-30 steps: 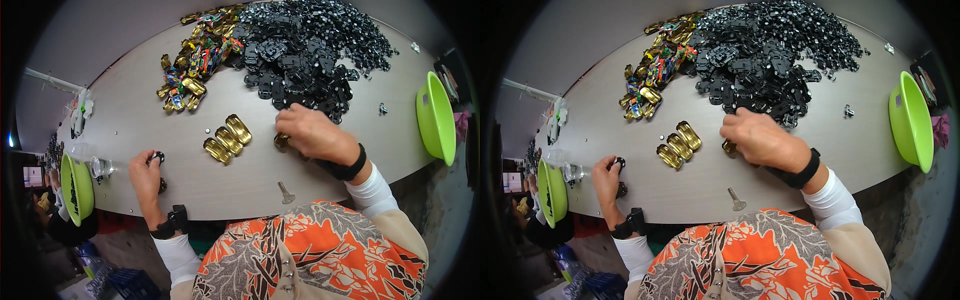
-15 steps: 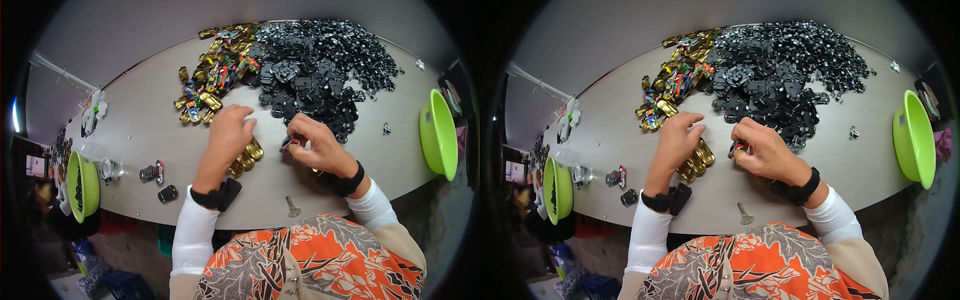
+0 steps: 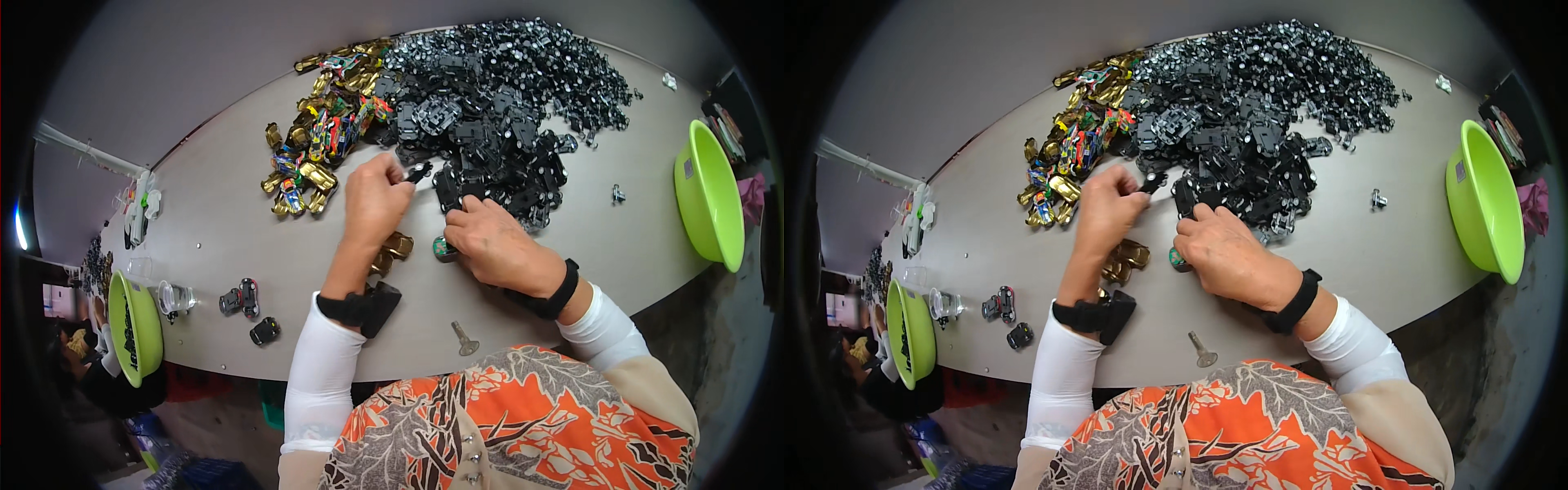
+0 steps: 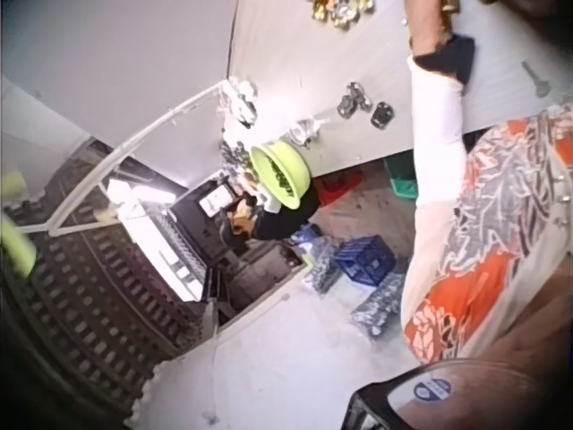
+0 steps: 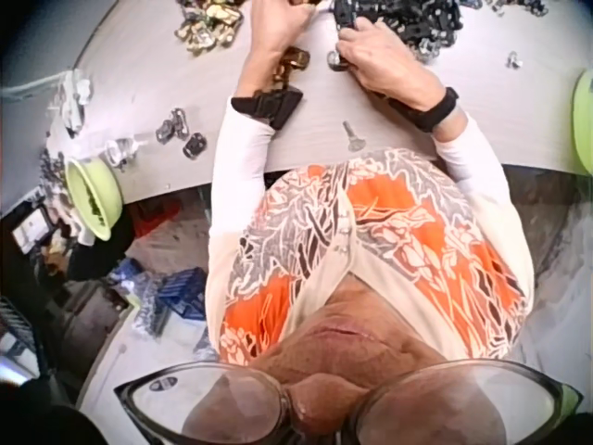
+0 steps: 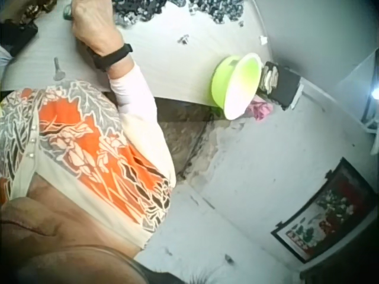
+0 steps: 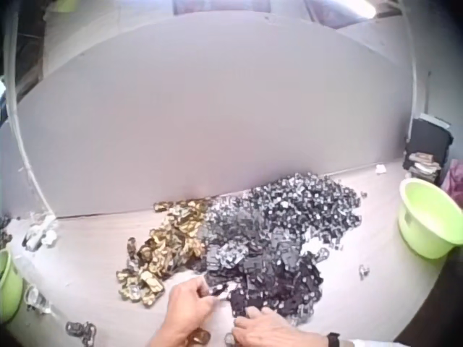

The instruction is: The person assembles small toy cars by hand, picking up gold car bodies and black chassis from piles on a table, aligning and snapping them together, then placing the completed units aside. The person handles multiple cars sequentially, turning them over to fit the parts and setting each finished car on the table.

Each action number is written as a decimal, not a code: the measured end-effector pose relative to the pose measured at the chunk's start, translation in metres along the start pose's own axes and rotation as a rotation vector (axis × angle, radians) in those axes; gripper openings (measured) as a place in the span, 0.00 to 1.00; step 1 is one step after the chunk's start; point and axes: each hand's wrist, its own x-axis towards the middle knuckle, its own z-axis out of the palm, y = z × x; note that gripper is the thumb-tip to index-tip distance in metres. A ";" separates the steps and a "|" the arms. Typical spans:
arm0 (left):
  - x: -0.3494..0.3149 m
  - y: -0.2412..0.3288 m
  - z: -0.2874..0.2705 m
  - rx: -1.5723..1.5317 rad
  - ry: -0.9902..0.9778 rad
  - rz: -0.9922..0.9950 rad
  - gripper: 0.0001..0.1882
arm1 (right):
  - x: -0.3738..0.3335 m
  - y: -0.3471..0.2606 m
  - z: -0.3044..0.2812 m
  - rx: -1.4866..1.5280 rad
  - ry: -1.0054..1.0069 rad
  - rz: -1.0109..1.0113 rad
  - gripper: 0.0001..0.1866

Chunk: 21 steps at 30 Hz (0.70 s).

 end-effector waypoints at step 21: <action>-0.068 0.002 0.004 -1.430 -0.283 -0.250 0.24 | 0.007 -0.009 -0.030 1.520 0.029 0.426 0.15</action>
